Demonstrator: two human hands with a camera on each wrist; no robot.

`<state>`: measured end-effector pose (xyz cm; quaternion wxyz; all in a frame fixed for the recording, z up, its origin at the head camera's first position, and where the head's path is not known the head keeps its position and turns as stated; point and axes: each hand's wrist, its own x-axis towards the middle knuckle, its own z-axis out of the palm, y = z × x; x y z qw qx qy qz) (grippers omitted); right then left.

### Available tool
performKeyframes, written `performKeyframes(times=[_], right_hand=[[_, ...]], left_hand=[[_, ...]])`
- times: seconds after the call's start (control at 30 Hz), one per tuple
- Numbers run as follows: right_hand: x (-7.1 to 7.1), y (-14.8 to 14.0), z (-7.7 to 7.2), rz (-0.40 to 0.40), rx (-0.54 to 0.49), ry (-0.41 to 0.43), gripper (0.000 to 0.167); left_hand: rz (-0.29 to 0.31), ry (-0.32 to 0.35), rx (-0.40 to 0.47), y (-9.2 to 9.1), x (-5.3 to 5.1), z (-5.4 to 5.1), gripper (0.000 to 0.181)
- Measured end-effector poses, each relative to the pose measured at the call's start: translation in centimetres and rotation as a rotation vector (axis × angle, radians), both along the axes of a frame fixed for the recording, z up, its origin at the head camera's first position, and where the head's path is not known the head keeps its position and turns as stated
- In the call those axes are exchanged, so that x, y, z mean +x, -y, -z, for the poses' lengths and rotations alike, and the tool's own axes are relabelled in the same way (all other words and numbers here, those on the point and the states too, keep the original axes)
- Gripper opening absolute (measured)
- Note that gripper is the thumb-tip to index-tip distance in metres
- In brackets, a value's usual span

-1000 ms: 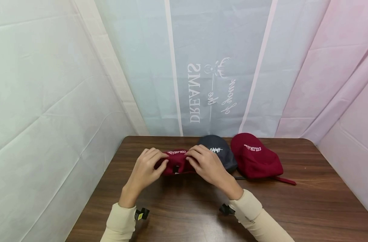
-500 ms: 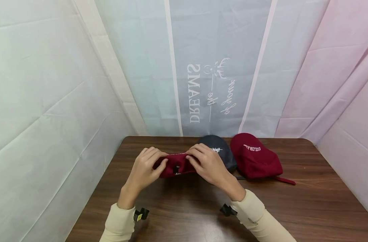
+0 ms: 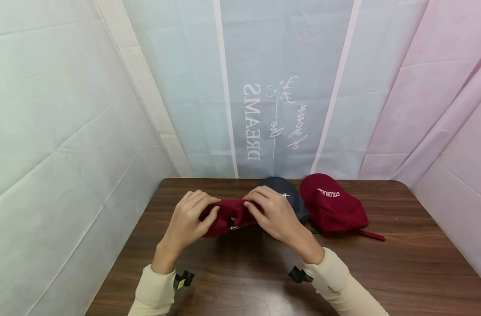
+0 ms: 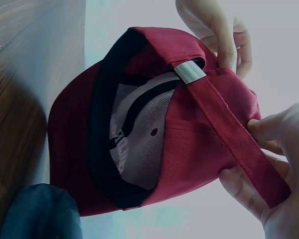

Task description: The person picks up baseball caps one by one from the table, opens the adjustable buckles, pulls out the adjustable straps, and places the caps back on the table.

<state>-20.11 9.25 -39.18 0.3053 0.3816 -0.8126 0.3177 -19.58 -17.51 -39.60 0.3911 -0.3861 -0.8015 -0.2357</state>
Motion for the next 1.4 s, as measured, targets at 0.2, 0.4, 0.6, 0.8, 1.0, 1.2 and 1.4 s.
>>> performKeyframes(times=[0.2,0.4,0.6,0.8,1.0,1.2,1.4], right_hand=[[0.4,0.0,-0.5,-0.014,-0.021,-0.003,0.008],[0.8,0.0,-1.2,-0.035,-0.051,-0.008,0.008],[1.2,0.0,-1.7,-0.068,-0.09,-0.017,0.008],[1.4,-0.2,-2.1,-0.086,-0.116,-0.01,0.006],[1.4,-0.3,-2.0,-0.072,-0.141,0.012,0.005],[1.2,-0.5,-1.8,-0.047,-0.163,0.035,0.006],[1.0,-0.6,-1.6,-0.02,-0.185,0.057,0.007]], left_hand=[[0.016,-0.046,0.017,0.0,0.2,-0.6,0.012],[0.028,-0.064,0.029,-0.1,0.5,-1.2,0.018],[0.035,-0.073,0.04,-0.2,0.7,-1.7,0.02],[0.036,-0.065,0.044,-0.4,1.1,-2.1,0.019],[0.038,-0.074,0.048,-0.7,1.6,-2.4,0.023],[0.123,-0.156,0.049,-1.5,2.1,-2.7,0.019],[0.179,-0.21,-0.035,-2.6,2.8,-2.4,0.014]])
